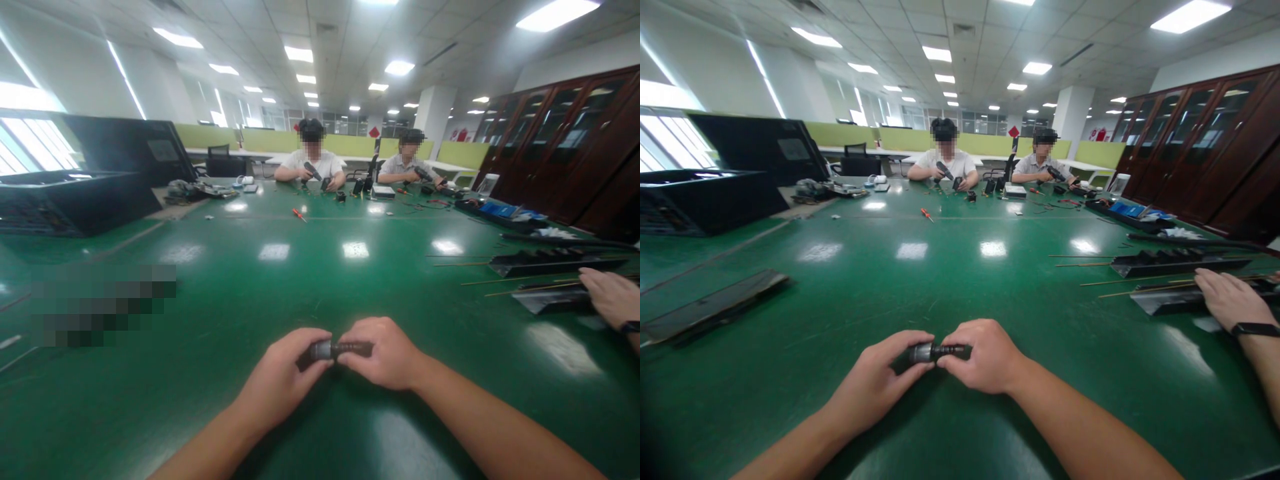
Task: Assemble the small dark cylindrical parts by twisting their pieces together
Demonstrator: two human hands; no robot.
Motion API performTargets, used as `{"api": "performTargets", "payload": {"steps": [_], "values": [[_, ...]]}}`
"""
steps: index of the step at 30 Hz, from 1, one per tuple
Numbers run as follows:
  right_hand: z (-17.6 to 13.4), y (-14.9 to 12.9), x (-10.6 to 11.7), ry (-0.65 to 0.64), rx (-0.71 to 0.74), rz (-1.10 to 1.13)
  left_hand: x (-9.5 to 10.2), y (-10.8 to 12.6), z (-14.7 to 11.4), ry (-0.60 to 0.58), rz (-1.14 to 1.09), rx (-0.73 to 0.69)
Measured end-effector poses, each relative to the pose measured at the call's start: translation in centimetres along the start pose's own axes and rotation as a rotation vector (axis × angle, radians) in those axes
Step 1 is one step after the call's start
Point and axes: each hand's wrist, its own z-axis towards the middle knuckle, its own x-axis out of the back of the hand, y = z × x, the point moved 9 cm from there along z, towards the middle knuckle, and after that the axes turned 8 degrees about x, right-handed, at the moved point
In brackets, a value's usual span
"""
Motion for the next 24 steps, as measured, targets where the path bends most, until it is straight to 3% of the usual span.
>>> {"api": "performTargets", "payload": {"steps": [24], "values": [[-0.07, 0.26, 0.24, 0.028, 0.005, -0.034, 0.31, 0.04, 0.02, 0.032, 0.029, -0.023]]}}
